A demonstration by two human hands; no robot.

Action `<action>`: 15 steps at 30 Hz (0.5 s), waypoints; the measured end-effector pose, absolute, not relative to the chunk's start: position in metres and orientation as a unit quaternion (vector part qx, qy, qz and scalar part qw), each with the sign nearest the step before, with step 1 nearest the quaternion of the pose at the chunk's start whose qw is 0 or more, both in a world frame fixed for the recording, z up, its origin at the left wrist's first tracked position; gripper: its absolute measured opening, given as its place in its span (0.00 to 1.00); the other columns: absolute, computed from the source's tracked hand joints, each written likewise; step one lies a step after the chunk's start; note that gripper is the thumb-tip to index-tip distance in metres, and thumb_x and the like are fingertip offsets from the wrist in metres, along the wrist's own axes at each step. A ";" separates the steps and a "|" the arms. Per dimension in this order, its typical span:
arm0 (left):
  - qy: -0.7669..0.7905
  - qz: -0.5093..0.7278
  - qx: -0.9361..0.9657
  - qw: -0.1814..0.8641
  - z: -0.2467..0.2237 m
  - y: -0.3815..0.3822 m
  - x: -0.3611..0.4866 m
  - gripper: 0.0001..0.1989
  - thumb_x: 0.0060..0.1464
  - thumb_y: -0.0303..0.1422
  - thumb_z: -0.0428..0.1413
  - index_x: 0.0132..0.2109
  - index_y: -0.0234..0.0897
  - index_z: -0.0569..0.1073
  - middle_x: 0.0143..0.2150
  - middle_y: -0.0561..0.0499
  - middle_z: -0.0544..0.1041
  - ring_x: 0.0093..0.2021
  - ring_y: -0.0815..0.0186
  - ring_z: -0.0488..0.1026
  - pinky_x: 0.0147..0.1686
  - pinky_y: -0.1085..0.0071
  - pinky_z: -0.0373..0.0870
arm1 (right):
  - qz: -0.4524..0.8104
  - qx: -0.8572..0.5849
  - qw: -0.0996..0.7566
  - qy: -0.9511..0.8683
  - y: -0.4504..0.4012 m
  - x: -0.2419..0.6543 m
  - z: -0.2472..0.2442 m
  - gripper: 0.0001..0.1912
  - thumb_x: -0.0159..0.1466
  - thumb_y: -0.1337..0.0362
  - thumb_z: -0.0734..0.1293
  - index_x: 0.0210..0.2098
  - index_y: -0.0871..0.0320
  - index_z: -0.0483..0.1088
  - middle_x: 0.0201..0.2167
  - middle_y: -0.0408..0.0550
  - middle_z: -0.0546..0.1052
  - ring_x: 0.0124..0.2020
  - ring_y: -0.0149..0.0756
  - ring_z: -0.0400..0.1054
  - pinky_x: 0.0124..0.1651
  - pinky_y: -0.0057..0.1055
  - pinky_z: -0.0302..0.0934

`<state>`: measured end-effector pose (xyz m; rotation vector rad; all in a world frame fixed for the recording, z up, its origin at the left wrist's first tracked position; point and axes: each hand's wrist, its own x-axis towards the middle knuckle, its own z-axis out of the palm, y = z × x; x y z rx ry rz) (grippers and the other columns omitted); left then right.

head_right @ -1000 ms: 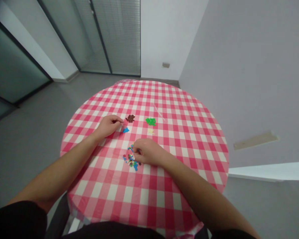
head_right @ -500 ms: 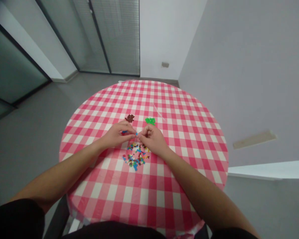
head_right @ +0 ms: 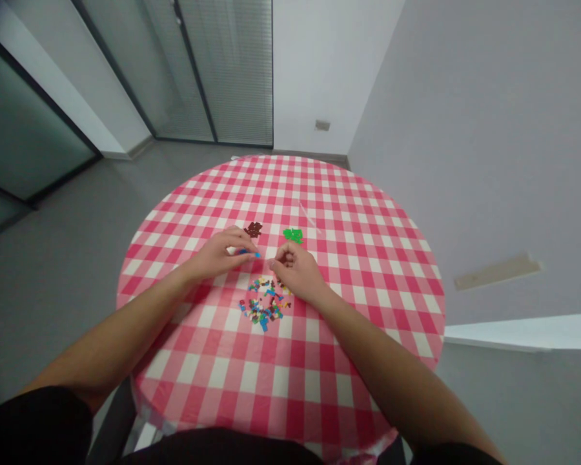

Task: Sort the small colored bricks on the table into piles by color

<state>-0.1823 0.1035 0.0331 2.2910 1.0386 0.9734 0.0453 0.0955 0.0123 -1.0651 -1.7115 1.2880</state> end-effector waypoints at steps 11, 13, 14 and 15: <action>0.522 0.260 0.769 0.262 0.022 0.124 -0.237 0.10 0.50 0.40 0.61 0.33 0.38 0.81 0.31 0.48 0.80 0.32 0.64 0.74 0.33 0.70 0.68 | 0.229 -0.294 0.170 -0.912 0.088 0.043 0.022 0.09 0.63 0.70 0.65 0.36 0.59 0.79 0.32 0.50 0.78 0.37 0.37 0.70 0.38 0.30 0.59; 0.524 0.250 0.771 0.263 0.020 0.124 -0.233 0.09 0.50 0.39 0.61 0.32 0.38 0.81 0.30 0.48 0.80 0.31 0.65 0.74 0.31 0.71 0.67 | 0.231 -0.294 0.153 -0.915 0.088 0.045 0.024 0.09 0.62 0.71 0.65 0.36 0.58 0.79 0.32 0.49 0.78 0.36 0.36 0.70 0.38 0.29 0.59; 0.528 0.247 0.769 0.262 0.020 0.124 -0.232 0.09 0.49 0.38 0.61 0.32 0.38 0.81 0.30 0.48 0.80 0.30 0.65 0.74 0.30 0.71 0.66 | 0.235 -0.296 0.144 -0.915 0.088 0.047 0.026 0.09 0.62 0.71 0.66 0.36 0.58 0.79 0.32 0.49 0.78 0.35 0.35 0.70 0.37 0.29 0.58; 0.531 0.245 0.767 0.263 0.020 0.123 -0.230 0.08 0.49 0.37 0.61 0.32 0.38 0.81 0.29 0.49 0.79 0.29 0.65 0.74 0.29 0.72 0.66 | 0.238 -0.297 0.131 -0.916 0.089 0.049 0.028 0.09 0.61 0.71 0.66 0.35 0.58 0.79 0.32 0.49 0.78 0.34 0.35 0.70 0.37 0.29 0.58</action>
